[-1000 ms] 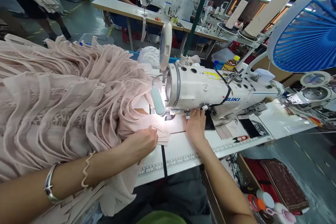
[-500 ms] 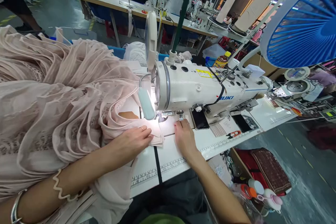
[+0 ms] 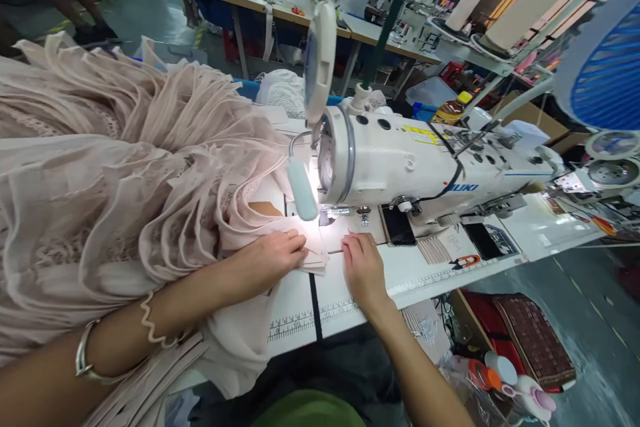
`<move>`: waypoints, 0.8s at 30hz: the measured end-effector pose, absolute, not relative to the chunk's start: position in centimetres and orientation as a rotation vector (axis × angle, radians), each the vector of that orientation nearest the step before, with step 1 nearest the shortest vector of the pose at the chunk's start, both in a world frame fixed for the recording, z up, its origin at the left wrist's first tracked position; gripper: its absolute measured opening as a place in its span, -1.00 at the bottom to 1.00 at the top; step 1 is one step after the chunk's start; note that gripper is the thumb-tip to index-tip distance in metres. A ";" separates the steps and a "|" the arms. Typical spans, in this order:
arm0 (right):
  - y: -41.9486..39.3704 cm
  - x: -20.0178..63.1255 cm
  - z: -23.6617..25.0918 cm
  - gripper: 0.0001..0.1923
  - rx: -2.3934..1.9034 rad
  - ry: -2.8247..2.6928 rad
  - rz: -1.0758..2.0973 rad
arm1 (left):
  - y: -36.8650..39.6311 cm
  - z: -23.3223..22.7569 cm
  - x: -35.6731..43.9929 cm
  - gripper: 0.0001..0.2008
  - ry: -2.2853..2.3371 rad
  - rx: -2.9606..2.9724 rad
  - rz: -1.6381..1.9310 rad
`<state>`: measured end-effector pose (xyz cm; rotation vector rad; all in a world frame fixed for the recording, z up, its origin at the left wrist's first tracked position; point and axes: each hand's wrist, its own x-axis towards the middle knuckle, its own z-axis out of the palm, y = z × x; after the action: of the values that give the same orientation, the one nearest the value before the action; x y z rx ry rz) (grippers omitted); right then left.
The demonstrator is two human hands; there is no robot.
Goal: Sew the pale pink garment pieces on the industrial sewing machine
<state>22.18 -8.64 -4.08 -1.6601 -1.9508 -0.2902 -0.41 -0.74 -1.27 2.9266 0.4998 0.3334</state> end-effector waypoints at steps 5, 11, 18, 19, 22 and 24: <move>-8.7 22.7 -4.2 -0.81 -1.644 -1.838 -0.129 | -0.6 -1.0 -0.4 -0.78 0.561 2.871 0.305; -8.7 22.6 -4.0 -0.76 -1.725 -1.875 -0.166 | -1.6 -0.7 0.4 -0.79 0.490 3.110 0.252; -9.1 22.4 -3.8 -0.77 -1.650 -1.850 -0.321 | -1.3 -0.3 0.1 -0.75 0.623 3.128 0.397; -9.3 22.4 -3.8 -0.78 -1.598 -1.852 -0.330 | -1.1 -0.3 -0.1 -0.76 0.587 3.115 0.412; -9.6 22.4 -3.8 -0.80 -1.454 -1.945 -0.287 | -0.7 -0.7 -0.8 -0.70 0.408 3.057 0.403; -9.5 22.2 -3.7 -0.79 -1.452 -2.023 -0.250 | -0.8 -1.2 -1.4 -0.58 0.350 3.012 0.325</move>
<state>22.23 -9.53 -3.73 -1.4520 -2.0235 -0.2505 -1.35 -0.76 -1.25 3.0118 0.3504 0.3247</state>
